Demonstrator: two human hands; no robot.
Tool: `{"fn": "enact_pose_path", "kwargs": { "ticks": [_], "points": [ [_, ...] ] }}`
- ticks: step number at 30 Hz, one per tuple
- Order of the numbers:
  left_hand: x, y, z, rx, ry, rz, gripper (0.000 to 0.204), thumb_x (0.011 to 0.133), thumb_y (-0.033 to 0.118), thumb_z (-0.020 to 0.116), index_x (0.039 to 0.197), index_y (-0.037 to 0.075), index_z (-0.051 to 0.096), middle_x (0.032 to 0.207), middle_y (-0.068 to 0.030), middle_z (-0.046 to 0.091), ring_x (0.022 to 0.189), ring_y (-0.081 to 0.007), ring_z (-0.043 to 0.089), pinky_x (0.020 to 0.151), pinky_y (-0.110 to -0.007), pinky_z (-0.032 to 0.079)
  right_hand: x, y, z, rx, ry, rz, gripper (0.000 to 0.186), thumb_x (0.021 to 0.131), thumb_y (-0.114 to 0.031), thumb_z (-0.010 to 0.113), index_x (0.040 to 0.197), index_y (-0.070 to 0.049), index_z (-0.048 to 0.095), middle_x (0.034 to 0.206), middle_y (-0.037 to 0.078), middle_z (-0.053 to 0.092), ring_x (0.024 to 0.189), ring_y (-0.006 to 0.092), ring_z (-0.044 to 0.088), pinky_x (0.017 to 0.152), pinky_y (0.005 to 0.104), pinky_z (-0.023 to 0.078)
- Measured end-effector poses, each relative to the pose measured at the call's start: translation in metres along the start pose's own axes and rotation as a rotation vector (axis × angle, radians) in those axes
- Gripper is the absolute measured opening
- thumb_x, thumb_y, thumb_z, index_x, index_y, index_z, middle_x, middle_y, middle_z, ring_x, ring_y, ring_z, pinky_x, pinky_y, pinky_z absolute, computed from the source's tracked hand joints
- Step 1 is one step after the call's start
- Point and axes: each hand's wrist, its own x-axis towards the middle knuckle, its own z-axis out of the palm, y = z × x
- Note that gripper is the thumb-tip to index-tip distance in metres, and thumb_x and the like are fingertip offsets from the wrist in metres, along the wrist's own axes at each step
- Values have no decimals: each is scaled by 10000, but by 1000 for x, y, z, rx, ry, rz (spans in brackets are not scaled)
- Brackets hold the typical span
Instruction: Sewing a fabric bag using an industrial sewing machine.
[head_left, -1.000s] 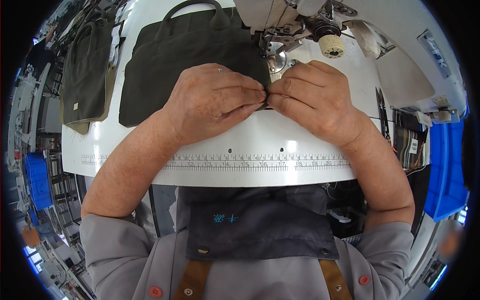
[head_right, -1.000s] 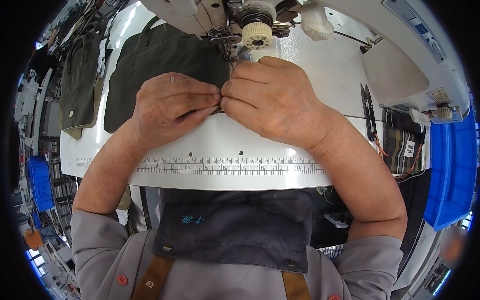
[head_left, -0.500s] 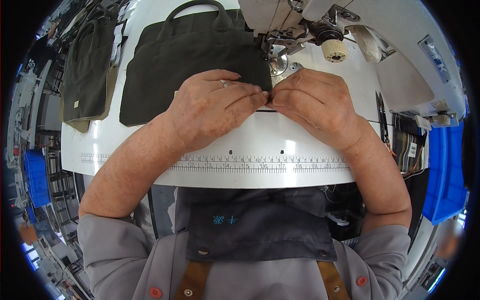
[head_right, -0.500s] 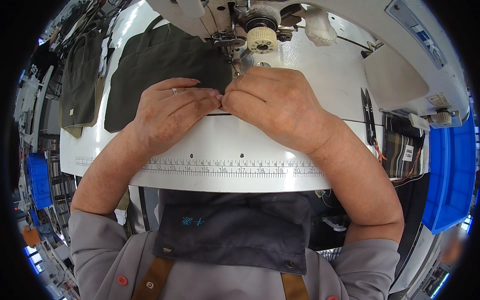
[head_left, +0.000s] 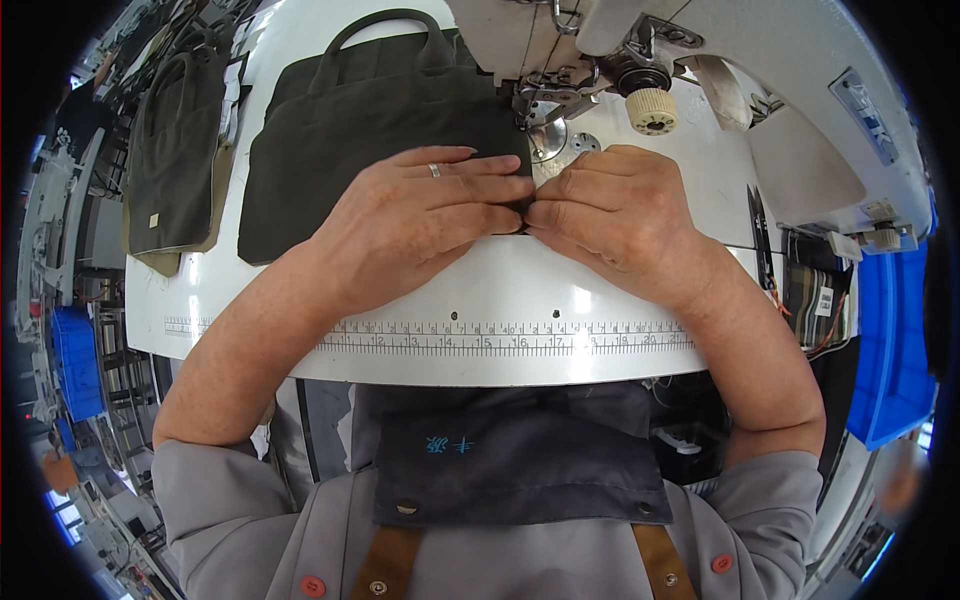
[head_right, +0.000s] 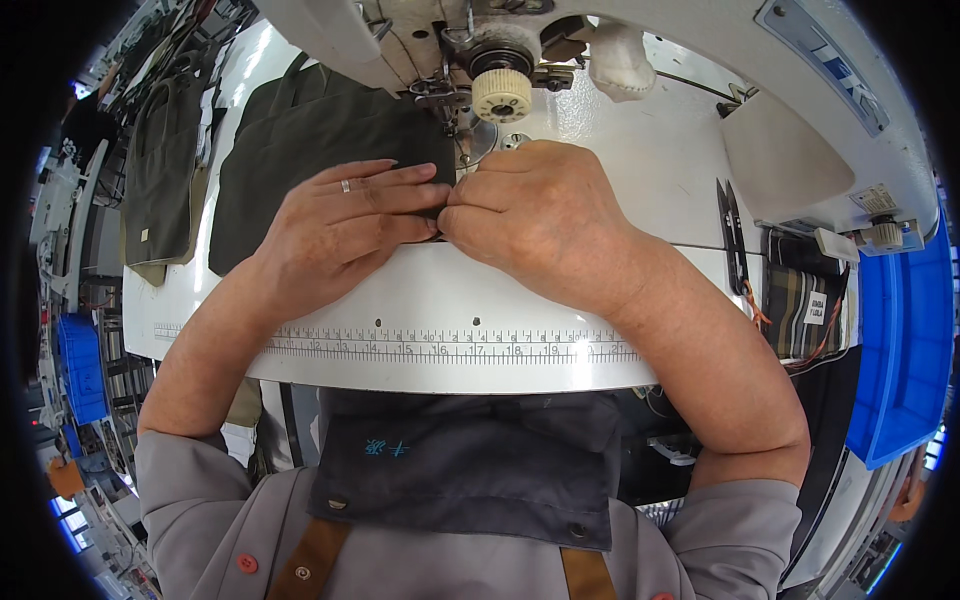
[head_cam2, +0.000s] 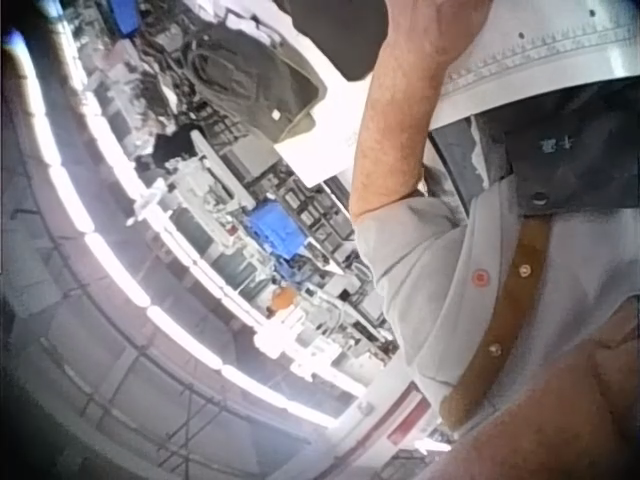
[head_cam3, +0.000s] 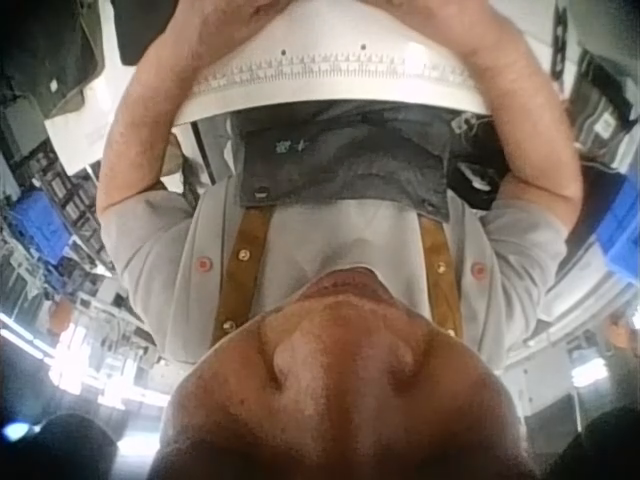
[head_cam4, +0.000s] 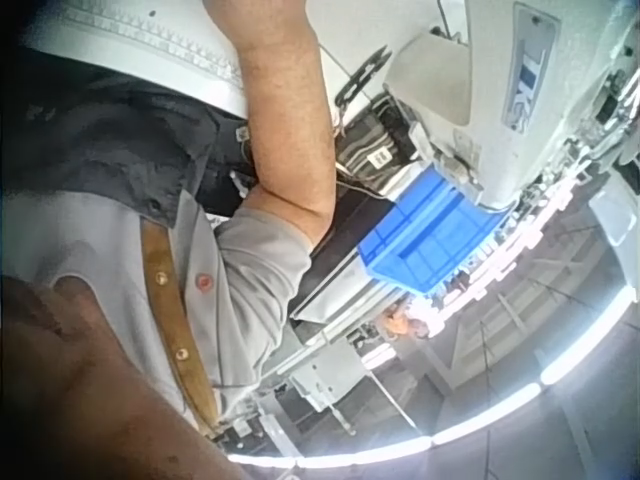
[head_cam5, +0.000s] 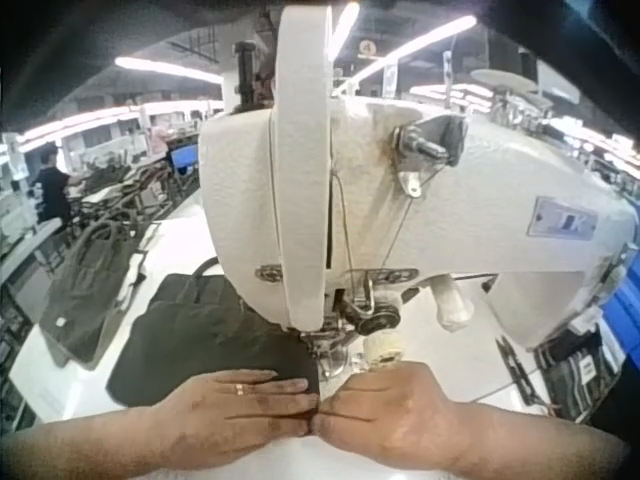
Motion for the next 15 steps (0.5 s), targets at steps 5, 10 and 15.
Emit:
{"fn": "enact_pose_path", "kwargs": {
  "ticks": [5,10,15],
  "points": [
    [-6,6,-17,-161,-263,-137,416,861,-11,658,1254,95,743,1341,-65,710,1344,-252,616,1196,-497,424,1,-4,-6,32,-39,30,103,712,-154,763,769,-117,685,767,-18,626,725,183,647,616,347,537],
    [-5,0,-10,-114,-212,-96,405,871,-13,633,1238,104,756,1354,-57,706,1337,-249,622,1184,-494,436,1,-3,-9,68,-68,54,122,738,-167,807,766,-105,706,824,-10,669,762,190,662,634,348,539],
    [0,-21,-5,-85,-157,-40,440,854,-14,635,1256,119,756,1342,-62,712,1327,-246,629,1174,-489,445,1,4,-6,82,-63,187,131,806,-197,815,877,-95,773,915,13,689,833,227,671,726,388,538]
  ]
}}
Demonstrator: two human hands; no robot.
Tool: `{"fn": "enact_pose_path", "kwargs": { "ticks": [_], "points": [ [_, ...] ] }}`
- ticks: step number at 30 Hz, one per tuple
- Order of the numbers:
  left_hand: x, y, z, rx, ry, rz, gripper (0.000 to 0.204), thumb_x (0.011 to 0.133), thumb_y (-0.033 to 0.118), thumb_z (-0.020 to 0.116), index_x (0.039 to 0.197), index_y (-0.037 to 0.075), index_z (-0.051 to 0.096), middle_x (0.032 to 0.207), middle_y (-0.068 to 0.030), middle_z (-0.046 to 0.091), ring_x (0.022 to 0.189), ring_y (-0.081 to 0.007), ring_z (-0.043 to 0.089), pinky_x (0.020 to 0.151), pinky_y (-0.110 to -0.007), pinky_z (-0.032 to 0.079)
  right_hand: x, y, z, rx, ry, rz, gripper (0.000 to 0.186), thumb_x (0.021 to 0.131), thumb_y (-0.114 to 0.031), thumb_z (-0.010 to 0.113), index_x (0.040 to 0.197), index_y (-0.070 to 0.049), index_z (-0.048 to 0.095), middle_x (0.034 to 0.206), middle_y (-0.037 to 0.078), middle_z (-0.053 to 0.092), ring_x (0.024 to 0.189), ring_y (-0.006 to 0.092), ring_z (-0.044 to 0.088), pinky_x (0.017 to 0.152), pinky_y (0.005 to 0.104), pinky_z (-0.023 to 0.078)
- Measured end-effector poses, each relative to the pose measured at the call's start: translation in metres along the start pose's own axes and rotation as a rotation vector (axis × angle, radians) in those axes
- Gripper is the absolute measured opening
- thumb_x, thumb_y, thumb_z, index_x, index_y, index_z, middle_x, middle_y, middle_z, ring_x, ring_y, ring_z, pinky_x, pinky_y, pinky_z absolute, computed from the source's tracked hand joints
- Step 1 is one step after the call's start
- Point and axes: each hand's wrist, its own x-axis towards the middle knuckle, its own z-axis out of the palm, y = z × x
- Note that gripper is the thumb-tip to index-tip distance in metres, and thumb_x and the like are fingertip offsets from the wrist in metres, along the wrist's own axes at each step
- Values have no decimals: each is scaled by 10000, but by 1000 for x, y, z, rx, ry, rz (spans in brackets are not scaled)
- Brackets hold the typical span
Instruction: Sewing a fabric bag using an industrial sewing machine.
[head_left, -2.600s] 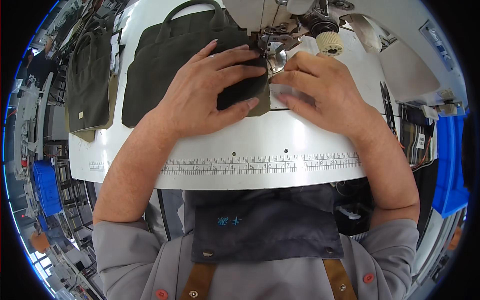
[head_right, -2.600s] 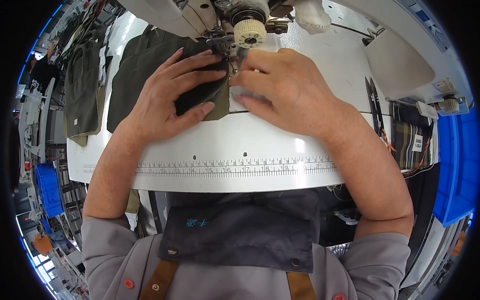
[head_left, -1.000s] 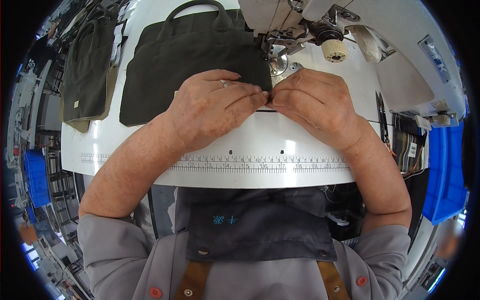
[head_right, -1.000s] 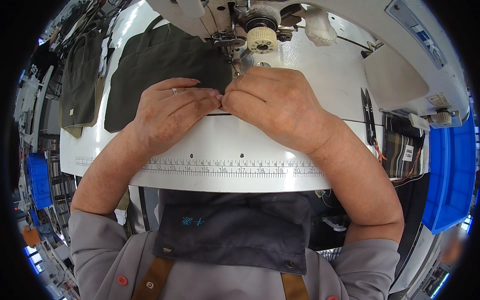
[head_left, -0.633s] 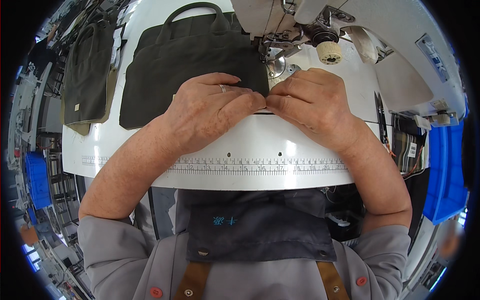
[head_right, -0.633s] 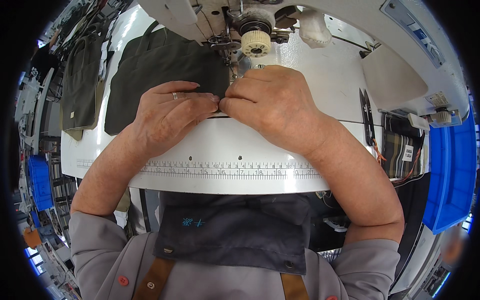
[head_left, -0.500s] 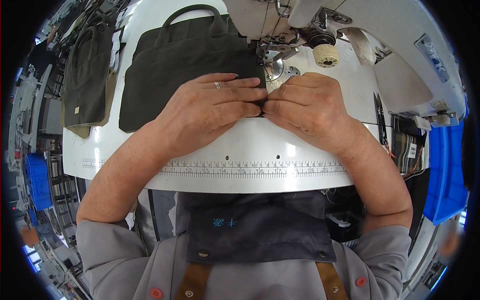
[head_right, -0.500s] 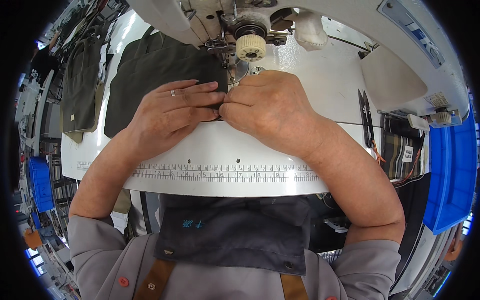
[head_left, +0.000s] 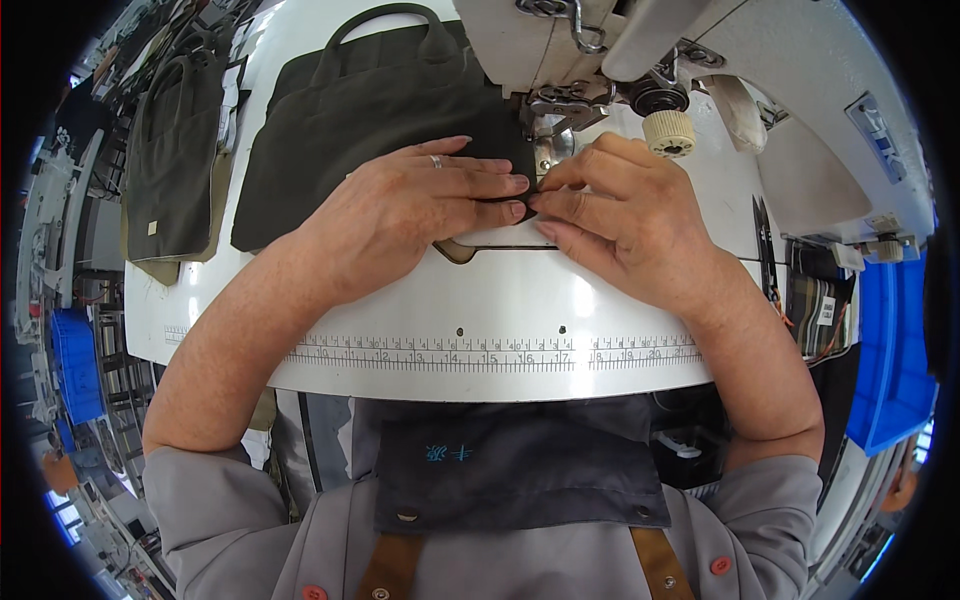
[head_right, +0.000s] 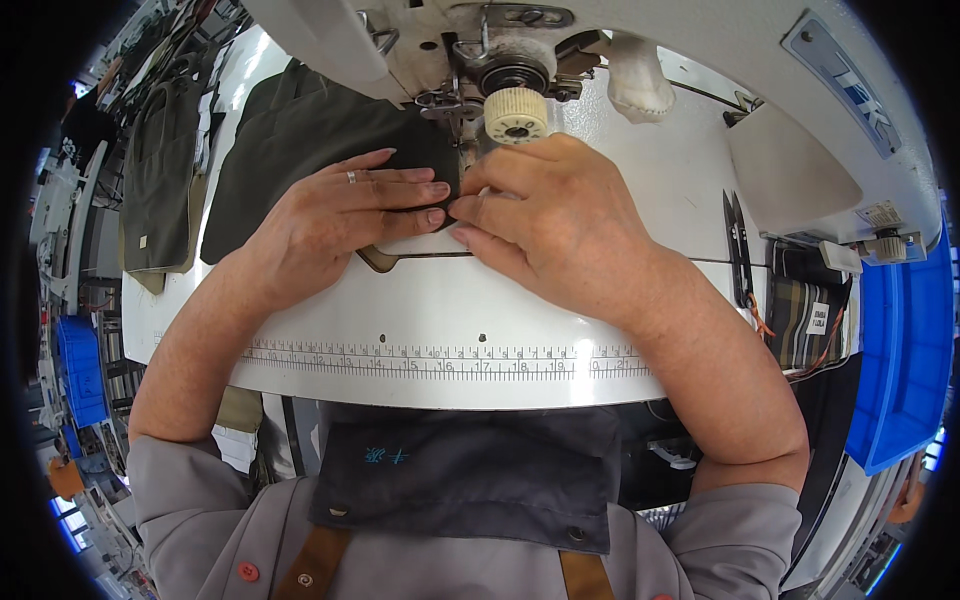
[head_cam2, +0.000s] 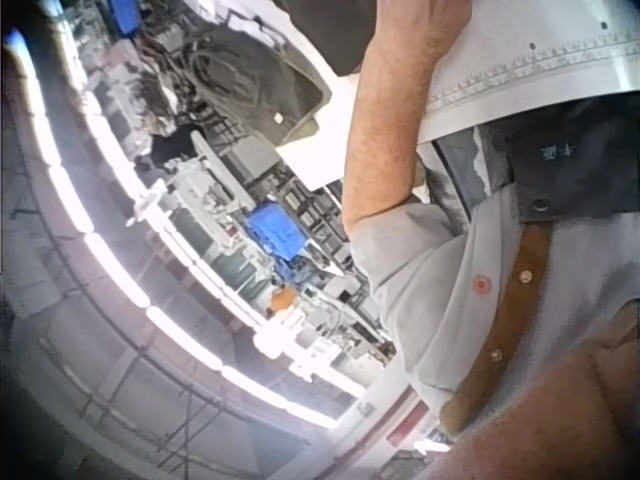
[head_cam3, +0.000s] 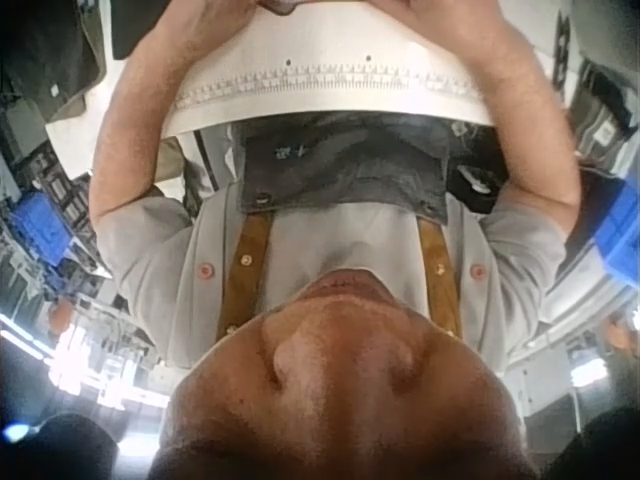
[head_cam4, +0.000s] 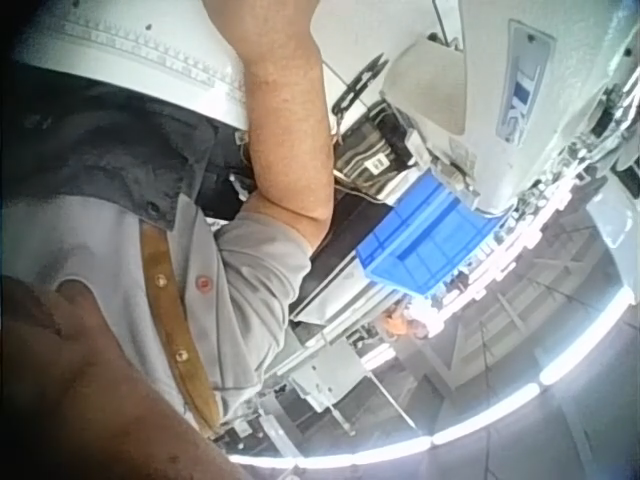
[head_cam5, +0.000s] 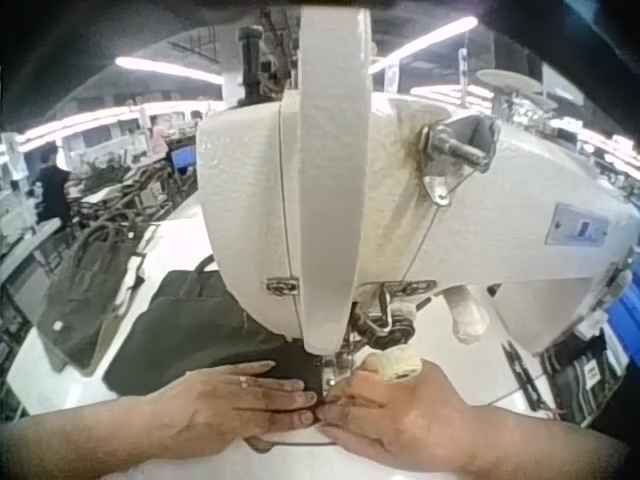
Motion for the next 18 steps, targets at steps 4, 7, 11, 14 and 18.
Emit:
{"fn": "enact_pose_path", "kwargs": {
  "ticks": [4,7,11,14,18],
  "points": [
    [8,-19,3,74,32,19,455,852,-3,627,1273,119,749,1346,-60,710,1294,-264,645,1176,-487,447,-1,0,-3,-44,-57,126,186,835,-218,807,981,-103,790,938,27,690,854,260,668,768,411,528],
    [12,-28,4,63,57,2,496,835,-59,577,1261,123,758,1338,-63,711,1260,-291,654,1178,-475,451,-1,-1,-4,-71,-119,188,331,851,-178,807,1170,-98,770,994,55,618,860,234,625,689,360,532],
    [20,-37,6,76,80,-84,456,865,-39,568,1236,133,769,1316,-62,714,1221,-248,665,1141,-400,489,1,-2,-4,-176,-141,234,320,897,-316,769,1153,-125,764,948,67,702,866,293,658,773,427,517],
    [23,-33,8,91,101,-107,538,814,-99,526,1233,132,772,1302,-87,720,1216,-282,670,1166,-428,469,0,-3,-4,-178,-150,240,321,901,-325,765,1154,-127,761,947,72,703,866,293,660,770,428,516],
    [22,-30,8,87,91,-142,613,775,-142,486,1252,127,762,1308,-109,716,1236,-308,664,1199,-457,441,0,-1,-5,-183,-150,226,323,902,-323,764,1159,-127,756,942,70,701,871,291,662,772,430,516]
  ]
}}
